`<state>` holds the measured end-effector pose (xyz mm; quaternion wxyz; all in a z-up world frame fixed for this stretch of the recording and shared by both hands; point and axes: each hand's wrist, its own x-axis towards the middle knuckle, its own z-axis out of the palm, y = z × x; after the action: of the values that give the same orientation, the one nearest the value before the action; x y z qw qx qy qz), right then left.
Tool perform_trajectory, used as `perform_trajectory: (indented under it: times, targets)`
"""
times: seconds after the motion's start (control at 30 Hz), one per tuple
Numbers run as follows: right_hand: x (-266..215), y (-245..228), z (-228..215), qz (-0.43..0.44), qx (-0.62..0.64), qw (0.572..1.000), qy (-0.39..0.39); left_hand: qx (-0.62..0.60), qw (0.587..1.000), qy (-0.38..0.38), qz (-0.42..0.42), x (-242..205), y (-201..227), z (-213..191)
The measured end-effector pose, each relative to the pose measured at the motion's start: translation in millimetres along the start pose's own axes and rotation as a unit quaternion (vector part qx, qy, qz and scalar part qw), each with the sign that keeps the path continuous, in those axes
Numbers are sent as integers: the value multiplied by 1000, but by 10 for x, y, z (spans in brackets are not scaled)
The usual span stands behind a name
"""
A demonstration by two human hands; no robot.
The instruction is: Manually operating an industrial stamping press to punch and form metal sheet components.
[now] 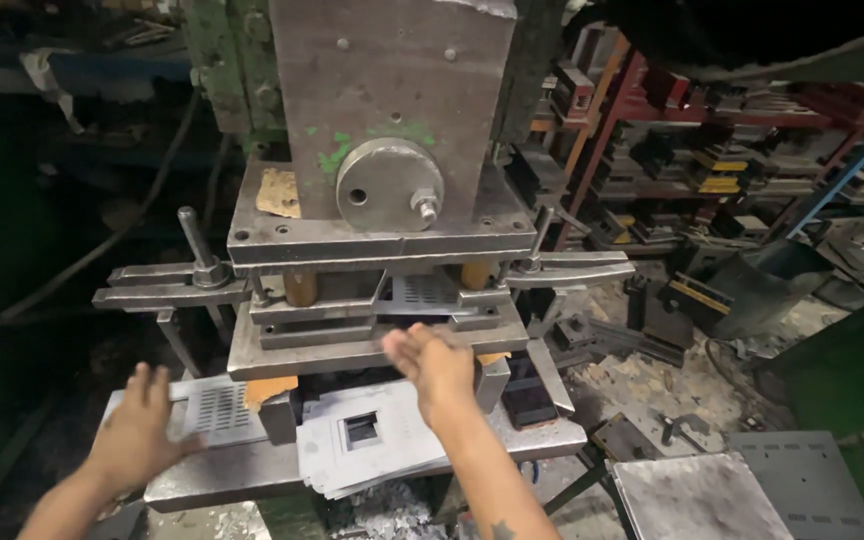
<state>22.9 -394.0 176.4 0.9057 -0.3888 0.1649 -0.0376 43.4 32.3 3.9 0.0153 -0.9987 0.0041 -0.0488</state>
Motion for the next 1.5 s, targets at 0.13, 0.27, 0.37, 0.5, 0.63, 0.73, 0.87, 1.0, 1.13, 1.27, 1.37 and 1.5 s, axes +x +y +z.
perform_trajectory:
  times: [0.13, 0.27, 0.37, 0.5, 0.63, 0.73, 0.87, 1.0, 1.13, 1.27, 1.37, 1.5]
  targets:
    - [7, 24, 134, 24, -104, 993, -47, 10, 967, -249, -54, -227, 534, -387]
    - [206, -110, 337, -16, -252, 967, -26, 45, 948, -314, -22, -133, 466, -98]
    - [348, -131, 414, -14, -282, 959, -15, 34, 947, -319, -8, -105, 370, -116]
    - [461, -108, 311, -15, -238, 971, -22, -10, 946, -324, -15, -100, 367, -164]
    - [597, -79, 314, 37, -123, 992, 20, -2, 952, -305, -4, -95, 328, -81]
    - [614, -41, 390, 68, -70, 994, 42, 2, 948, -318, -9, -103, 374, -151]
    - [636, 5, 338, 65, -176, 982, -21, 7, 950, -312, -7, -67, 400, -147]
    - [661, 16, 285, 73, -204, 976, -31, 9, 950, -311, -10, -92, 403, -148]
    - [559, -14, 353, 61, -209, 976, -25, -8, 954, -298, 0, -52, 327, -16]
    - [546, -21, 368, 58, -215, 975, -14, -6, 953, -304, -8, -103, 410, -180]
    - [480, -55, 395, 59, -219, 974, -14, -18, 948, -317, -30, -164, 540, -428]
    - [440, -73, 416, 55, -224, 973, -18, 0, 953, -302, -14, -128, 445, -238]
